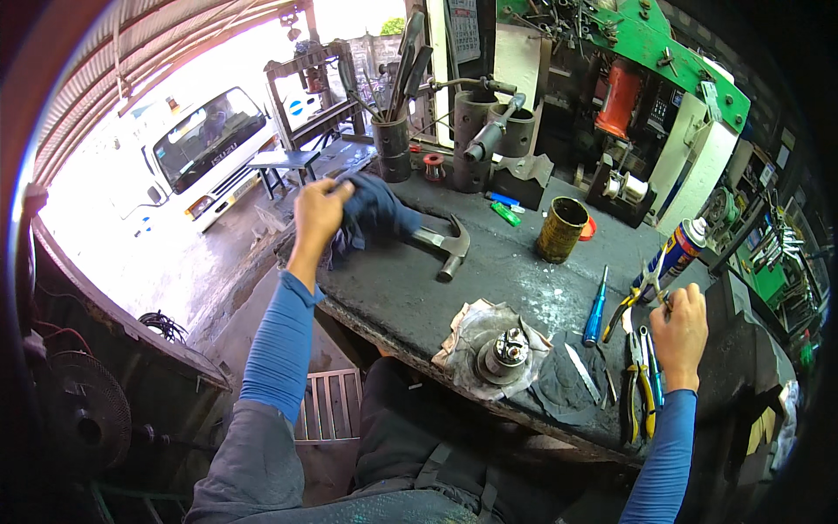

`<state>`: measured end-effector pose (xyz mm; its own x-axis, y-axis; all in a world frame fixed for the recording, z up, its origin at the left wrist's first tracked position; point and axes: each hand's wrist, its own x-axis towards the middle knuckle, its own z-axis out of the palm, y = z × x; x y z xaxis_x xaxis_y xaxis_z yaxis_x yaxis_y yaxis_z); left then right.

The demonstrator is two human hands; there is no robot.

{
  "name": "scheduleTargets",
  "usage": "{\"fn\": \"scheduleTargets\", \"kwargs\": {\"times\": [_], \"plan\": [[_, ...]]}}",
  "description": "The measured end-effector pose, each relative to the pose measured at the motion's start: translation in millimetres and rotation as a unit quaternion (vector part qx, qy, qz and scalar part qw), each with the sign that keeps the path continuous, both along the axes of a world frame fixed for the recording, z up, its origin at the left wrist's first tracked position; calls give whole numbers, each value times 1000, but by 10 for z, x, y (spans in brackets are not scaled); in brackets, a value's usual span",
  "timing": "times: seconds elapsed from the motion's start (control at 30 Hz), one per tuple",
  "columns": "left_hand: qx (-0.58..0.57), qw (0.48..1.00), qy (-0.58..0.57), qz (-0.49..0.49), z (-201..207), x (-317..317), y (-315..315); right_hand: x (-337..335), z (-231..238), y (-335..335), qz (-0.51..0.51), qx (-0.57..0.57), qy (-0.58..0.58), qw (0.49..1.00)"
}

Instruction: The person sprays a small cylindrical electrical component with lubricant, then uses pliers to remove and reinsert small metal pins. The person wipes the component and tools with a cloth while working at a cluttered workbench.

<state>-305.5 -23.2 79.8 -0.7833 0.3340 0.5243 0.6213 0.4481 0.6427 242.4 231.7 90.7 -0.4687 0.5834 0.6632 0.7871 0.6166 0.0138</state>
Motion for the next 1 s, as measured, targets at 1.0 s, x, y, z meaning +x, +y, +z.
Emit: {"fn": "scheduleTargets", "kwargs": {"times": [1.0], "plan": [[352,677,-540,-355,-640,630,-964,-2139,478,-2152,312,7,182,932]]}}
